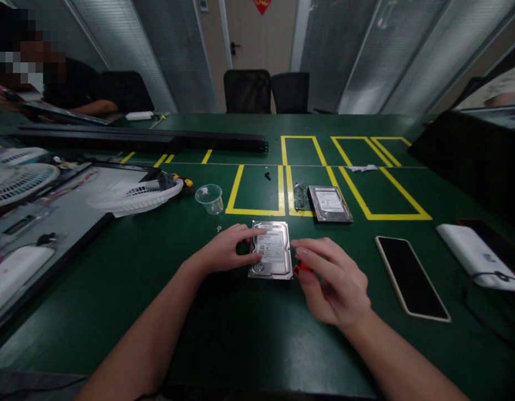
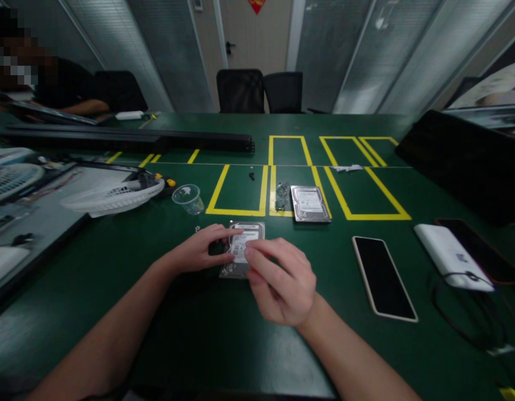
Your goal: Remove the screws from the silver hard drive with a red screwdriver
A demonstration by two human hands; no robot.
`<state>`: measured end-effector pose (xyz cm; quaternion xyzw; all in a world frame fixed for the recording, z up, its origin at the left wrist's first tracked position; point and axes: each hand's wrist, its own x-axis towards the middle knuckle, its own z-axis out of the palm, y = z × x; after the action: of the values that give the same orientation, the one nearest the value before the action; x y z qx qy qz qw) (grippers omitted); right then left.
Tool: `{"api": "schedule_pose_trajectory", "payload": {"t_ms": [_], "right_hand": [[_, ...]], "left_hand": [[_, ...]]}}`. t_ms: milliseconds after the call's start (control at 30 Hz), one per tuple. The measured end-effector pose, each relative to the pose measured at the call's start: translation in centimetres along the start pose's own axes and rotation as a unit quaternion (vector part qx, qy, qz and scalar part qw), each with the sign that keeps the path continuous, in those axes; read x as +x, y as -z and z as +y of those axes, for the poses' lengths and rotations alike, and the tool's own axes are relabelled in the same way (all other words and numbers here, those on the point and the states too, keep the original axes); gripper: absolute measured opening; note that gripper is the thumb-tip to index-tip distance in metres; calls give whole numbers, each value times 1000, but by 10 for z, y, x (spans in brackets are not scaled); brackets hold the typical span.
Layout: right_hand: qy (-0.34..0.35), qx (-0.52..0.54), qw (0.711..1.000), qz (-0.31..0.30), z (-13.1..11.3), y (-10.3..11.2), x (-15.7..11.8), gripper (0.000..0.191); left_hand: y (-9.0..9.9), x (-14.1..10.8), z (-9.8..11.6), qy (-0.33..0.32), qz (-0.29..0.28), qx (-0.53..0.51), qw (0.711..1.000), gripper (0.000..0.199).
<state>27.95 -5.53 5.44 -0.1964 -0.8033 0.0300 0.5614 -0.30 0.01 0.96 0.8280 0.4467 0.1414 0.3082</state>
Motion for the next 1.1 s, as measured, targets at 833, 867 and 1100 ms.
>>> {"api": "schedule_pose_trajectory", "payload": {"t_ms": [833, 867, 1100], "right_hand": [[-22, 23, 999, 20, 2, -3, -3, 50], [-24, 35, 999, 20, 2, -4, -4, 52], [-12, 64, 998, 15, 5, -6, -2, 58]], "left_hand": [[0, 0, 0, -6, 2, 1, 1000, 71], [0, 0, 0, -7, 0, 1, 1000, 71], [-1, 0, -1, -4, 1, 5, 1000, 70]]}}
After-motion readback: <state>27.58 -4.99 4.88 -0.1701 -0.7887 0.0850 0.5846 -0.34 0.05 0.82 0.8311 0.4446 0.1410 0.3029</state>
